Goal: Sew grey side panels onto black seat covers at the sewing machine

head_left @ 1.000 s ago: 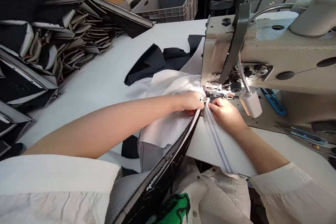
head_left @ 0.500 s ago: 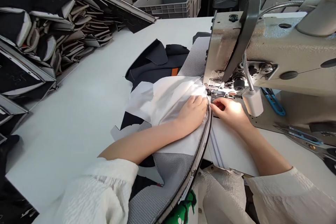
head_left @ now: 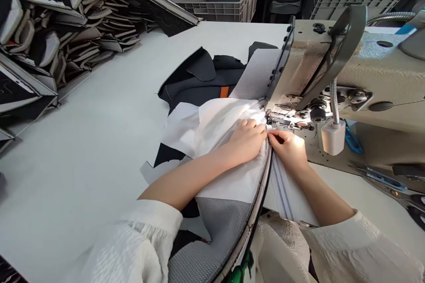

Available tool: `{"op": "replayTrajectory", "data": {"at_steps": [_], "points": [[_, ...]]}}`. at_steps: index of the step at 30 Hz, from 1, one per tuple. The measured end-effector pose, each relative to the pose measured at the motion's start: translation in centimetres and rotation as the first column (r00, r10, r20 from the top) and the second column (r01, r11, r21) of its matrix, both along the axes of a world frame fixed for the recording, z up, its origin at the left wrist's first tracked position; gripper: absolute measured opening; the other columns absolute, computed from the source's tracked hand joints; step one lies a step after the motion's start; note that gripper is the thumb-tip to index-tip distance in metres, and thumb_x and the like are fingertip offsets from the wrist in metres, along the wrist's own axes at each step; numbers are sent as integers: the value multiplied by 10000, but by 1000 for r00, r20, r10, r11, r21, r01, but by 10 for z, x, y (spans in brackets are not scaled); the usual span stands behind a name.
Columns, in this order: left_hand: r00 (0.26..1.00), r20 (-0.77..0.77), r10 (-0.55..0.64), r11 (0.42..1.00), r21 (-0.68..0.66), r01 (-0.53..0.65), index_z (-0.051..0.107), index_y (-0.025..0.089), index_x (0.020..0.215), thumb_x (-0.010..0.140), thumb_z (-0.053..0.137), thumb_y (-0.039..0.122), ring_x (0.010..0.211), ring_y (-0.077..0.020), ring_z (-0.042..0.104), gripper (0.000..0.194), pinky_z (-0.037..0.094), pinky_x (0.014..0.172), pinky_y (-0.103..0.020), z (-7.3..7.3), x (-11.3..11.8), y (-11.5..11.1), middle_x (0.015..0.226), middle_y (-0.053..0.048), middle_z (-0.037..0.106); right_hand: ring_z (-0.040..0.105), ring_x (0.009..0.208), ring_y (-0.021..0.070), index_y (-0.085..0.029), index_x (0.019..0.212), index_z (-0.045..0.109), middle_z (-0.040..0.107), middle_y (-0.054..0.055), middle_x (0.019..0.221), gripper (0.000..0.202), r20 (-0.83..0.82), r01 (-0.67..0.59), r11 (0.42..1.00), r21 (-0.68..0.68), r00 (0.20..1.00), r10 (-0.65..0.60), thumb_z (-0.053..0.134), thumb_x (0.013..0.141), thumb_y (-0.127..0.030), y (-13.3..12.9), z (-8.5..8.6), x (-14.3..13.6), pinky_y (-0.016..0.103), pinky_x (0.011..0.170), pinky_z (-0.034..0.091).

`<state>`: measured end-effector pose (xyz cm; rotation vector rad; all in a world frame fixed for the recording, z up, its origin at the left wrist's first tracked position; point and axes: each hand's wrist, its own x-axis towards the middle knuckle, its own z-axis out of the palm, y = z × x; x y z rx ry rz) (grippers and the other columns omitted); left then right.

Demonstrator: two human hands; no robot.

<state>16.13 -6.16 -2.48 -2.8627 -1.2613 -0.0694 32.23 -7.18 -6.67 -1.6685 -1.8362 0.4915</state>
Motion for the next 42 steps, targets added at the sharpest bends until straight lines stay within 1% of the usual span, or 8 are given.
{"op": "replayTrajectory", "data": {"at_steps": [7,10,14,18,21,25,32,42], "points": [[997,-61,49,994,-95,-55,620,86,999,829,458,109,946,-274,509,236,352,805,-374,2,14,4,969,-120,595,641,836,206,-218,935,716,704,56,898,273,194,-122,990,65,975,107,460,852,-264,11,-4,8,296,700,480],[997,-60,39,997,-66,-43,609,86,1007,840,468,139,954,-278,513,225,360,817,-377,2,14,9,982,-126,591,650,789,207,-222,902,718,716,42,863,252,137,-49,999,16,989,46,488,835,-301,14,-1,8,293,676,478],[997,-62,-39,997,-66,35,602,109,1026,862,425,137,941,-261,525,243,372,820,-381,5,5,14,988,-117,587,638,653,189,-236,761,706,703,3,716,207,17,92,984,-152,996,-90,541,790,-358,15,7,5,266,553,445],[993,-75,-90,990,-118,81,617,118,1036,856,438,149,965,-260,527,256,385,825,-385,11,-1,16,1000,-119,589,652,703,194,-240,782,710,714,-3,762,226,-81,92,980,-176,991,-108,530,796,-375,13,8,4,278,595,477],[993,-89,-74,990,-126,62,618,104,1058,865,418,129,968,-260,530,279,391,815,-386,14,1,16,990,-135,594,666,833,203,-243,849,721,725,4,881,230,-101,-3,993,-118,995,-9,517,806,-342,11,4,7,302,721,512],[994,-91,-63,991,-124,52,624,99,1050,875,397,112,971,-262,537,287,397,816,-388,12,4,20,988,-141,599,653,895,196,-223,929,716,714,29,935,265,20,-103,994,36,995,102,471,843,-277,8,0,8,316,819,507],[993,-45,-108,990,-90,104,660,110,957,851,436,125,1008,-265,545,248,401,861,-393,6,6,41,990,-138,613,646,926,200,-201,992,693,704,30,1019,249,260,-101,978,183,964,51,477,869,-220,6,-2,6,312,823,506],[993,-71,-95,986,-143,84,651,88,1010,867,432,168,1068,-273,531,274,400,912,-406,14,7,40,1031,-156,612,650,910,202,-177,1000,695,710,29,1008,256,259,-110,970,215,964,52,475,872,-207,6,-1,6,306,817,507]]}}
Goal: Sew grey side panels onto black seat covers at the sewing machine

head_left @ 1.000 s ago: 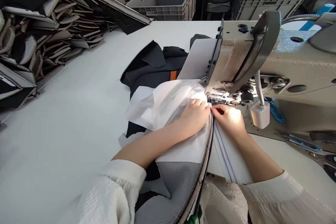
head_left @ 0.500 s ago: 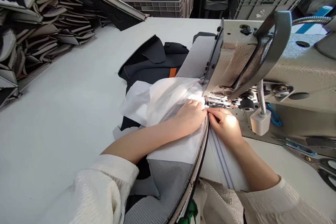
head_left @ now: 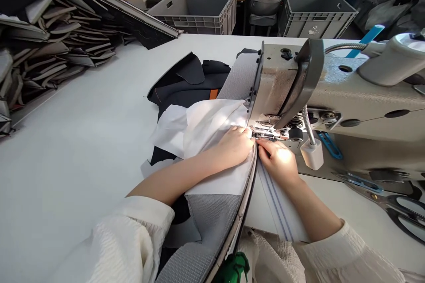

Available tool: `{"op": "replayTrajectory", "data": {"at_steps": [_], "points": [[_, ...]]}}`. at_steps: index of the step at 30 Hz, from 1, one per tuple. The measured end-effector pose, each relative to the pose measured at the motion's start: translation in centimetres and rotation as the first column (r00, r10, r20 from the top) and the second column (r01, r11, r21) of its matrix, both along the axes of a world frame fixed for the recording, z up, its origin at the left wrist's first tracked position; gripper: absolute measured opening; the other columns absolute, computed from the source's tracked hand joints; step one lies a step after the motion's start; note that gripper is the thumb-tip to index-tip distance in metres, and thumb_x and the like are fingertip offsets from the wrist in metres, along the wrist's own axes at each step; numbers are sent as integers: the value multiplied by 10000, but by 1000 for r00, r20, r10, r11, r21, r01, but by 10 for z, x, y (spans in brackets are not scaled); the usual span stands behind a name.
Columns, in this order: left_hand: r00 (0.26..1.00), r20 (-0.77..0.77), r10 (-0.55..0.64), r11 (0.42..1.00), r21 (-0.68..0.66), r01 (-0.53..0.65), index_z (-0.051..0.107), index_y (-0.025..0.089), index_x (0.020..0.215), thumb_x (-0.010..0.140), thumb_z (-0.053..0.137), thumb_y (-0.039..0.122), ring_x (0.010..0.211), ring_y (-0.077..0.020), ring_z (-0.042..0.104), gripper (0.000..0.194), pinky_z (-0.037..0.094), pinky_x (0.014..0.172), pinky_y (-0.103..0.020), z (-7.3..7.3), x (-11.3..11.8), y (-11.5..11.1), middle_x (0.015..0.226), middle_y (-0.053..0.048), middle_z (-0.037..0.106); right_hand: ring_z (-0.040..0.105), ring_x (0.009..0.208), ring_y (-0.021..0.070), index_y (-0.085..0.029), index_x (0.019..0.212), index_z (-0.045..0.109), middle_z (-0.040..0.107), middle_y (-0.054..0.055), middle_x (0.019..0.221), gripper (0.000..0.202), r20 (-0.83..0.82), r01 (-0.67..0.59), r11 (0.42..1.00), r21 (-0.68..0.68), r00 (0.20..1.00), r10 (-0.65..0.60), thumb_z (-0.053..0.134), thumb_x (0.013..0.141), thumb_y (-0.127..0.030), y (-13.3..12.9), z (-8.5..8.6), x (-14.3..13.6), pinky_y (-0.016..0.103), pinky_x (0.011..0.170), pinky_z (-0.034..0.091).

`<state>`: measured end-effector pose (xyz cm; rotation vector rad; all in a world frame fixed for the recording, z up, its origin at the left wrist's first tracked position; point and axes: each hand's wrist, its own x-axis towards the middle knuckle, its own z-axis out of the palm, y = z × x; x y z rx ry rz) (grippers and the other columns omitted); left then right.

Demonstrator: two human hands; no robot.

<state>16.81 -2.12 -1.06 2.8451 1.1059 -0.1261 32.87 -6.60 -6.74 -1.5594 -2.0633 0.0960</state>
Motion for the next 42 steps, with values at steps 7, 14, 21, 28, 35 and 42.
{"op": "replayTrajectory", "data": {"at_steps": [7,14,21,28,35,42], "points": [[1000,31,-2,1000,17,1,659,124,996,870,440,187,1091,-261,509,260,393,930,-392,0,-3,-5,1065,-134,602,623,886,205,-178,1037,674,700,30,1036,260,-5,-45,999,21,999,45,458,899,-216,-10,0,2,324,803,499],[995,88,-38,999,32,36,675,148,910,810,467,167,946,-229,554,232,408,866,-355,-4,-5,3,953,-93,626,556,989,229,-176,1174,596,613,72,1194,310,-84,-77,997,-14,994,76,465,904,-254,-51,-3,10,369,840,463],[993,87,-85,994,81,78,665,134,727,752,484,180,797,-213,569,188,407,815,-354,-14,-3,15,790,-87,641,503,1074,260,-200,1225,566,549,89,1274,356,124,-23,999,-26,992,26,495,892,-305,-79,-7,6,407,896,406],[993,96,-71,993,105,61,681,147,760,798,413,150,793,-200,563,271,412,783,-334,-7,-6,3,818,-79,665,525,801,206,-172,1124,634,615,74,849,294,132,38,999,-26,991,-35,442,916,-251,-82,-7,0,320,731,406],[984,115,-137,989,-41,142,654,236,1113,868,395,212,973,-199,551,357,412,845,-303,3,-98,-49,1047,-41,667,534,719,172,-221,1043,670,583,39,753,271,66,-32,999,-27,997,34,435,910,-197,-100,-5,-16,282,655,407],[972,-234,2,963,-262,-65,610,244,1121,731,647,479,780,-216,593,457,378,582,-263,32,-65,-24,893,-27,660,590,954,174,-219,1056,663,655,52,1032,366,79,12,995,103,997,-20,393,848,-85,-112,1,87,288,857,481]]}}
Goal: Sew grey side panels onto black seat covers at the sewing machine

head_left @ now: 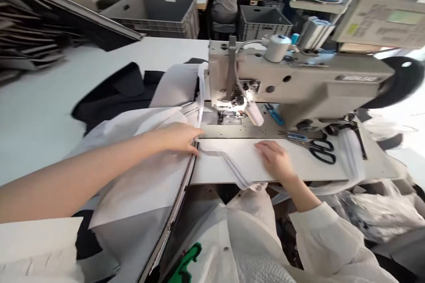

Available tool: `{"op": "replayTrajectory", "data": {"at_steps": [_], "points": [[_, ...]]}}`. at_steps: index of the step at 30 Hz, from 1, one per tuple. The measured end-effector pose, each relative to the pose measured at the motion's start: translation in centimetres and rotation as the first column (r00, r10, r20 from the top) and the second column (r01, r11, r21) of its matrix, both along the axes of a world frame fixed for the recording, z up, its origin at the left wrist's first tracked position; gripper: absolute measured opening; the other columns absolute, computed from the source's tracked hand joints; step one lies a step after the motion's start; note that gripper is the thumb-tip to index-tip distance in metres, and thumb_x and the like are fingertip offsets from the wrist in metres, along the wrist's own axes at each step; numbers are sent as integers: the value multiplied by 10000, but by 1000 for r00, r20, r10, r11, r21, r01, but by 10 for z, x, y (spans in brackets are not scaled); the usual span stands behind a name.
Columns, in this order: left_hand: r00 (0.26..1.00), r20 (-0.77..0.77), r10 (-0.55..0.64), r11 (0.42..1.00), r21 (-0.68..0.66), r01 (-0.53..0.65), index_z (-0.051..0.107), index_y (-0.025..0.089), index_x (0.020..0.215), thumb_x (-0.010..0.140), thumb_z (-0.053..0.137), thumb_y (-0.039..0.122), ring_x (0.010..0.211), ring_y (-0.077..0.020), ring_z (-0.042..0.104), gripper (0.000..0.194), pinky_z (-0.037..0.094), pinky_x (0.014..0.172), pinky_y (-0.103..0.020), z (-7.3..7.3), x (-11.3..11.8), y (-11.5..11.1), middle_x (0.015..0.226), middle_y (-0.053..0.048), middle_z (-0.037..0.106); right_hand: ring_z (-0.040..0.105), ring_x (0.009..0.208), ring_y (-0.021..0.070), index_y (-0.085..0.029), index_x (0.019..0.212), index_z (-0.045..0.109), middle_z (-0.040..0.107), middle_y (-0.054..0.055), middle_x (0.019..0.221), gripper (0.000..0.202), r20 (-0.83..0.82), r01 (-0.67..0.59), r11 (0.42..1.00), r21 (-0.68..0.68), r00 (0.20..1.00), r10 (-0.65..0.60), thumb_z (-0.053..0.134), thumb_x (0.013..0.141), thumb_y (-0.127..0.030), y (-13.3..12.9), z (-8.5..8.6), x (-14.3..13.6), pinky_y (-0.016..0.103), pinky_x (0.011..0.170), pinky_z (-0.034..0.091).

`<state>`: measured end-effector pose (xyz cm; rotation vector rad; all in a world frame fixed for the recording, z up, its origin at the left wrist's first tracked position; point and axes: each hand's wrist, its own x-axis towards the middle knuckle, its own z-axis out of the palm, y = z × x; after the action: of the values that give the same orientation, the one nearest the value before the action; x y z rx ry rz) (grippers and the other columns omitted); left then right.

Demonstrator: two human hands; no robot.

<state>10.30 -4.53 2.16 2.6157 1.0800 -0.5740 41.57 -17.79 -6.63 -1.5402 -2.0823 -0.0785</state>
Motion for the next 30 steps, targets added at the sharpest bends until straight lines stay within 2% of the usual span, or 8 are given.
{"op": "replayTrajectory", "data": {"at_steps": [3,5,7,10,15,22,26,30], "points": [[977,6,-214,973,84,213,645,203,863,716,668,297,867,-220,563,176,389,638,-266,-10,28,16,900,-43,627,575,1018,232,-183,1099,641,629,109,1080,422,7,269,960,75,963,-270,356,809,-72,-28,7,83,383,889,478],[954,114,-278,946,204,252,620,185,729,764,590,206,894,-216,540,51,409,736,-304,-23,31,23,873,-45,610,566,1067,242,-203,1217,575,593,104,1182,462,65,355,935,-3,933,-354,346,828,-107,-49,12,127,399,896,478],[916,331,-227,941,315,119,616,177,726,783,534,158,935,-212,520,102,406,847,-350,-35,23,29,928,-50,604,569,1081,245,-233,1319,488,580,86,1222,461,179,329,927,-180,938,-298,360,877,-201,-67,13,154,387,881,484],[739,670,-70,936,300,-183,633,165,759,750,530,111,1010,-199,494,117,387,952,-359,-45,6,31,1061,-55,580,631,927,239,-279,1369,427,642,60,1081,493,255,248,909,-335,953,-166,431,894,-407,-81,12,156,341,739,519],[517,852,87,924,125,-361,658,186,756,731,588,99,1130,-182,456,114,377,1010,-335,-37,-8,28,1175,-36,544,628,958,196,-341,1395,367,642,19,1110,504,98,-30,942,-333,993,67,444,899,-382,-55,9,77,281,749,509],[370,910,186,951,-71,-302,665,174,761,764,649,179,1280,-202,368,18,309,1092,-382,-19,-21,22,1300,-53,482,553,869,245,-206,1107,539,605,80,946,366,-68,-138,927,-350,990,122,552,794,-396,59,11,-76,368,754,468],[308,933,187,958,-104,-266,687,197,754,768,670,191,1298,-188,342,23,307,1103,-334,-19,-26,21,1303,-27,479,515,863,236,-205,1086,525,574,70,928,361,-61,-211,923,-322,977,202,555,741,-307,96,20,-115,349,743,452],[300,941,156,971,-90,-222,693,220,747,780,666,205,1289,-182,345,44,310,1103,-320,-22,-27,22,1291,6,485,521,761,213,-202,878,569,577,54,796,177,87,-223,942,-253,964,251,523,708,-209,107,20,-127,296,645,424]]}}
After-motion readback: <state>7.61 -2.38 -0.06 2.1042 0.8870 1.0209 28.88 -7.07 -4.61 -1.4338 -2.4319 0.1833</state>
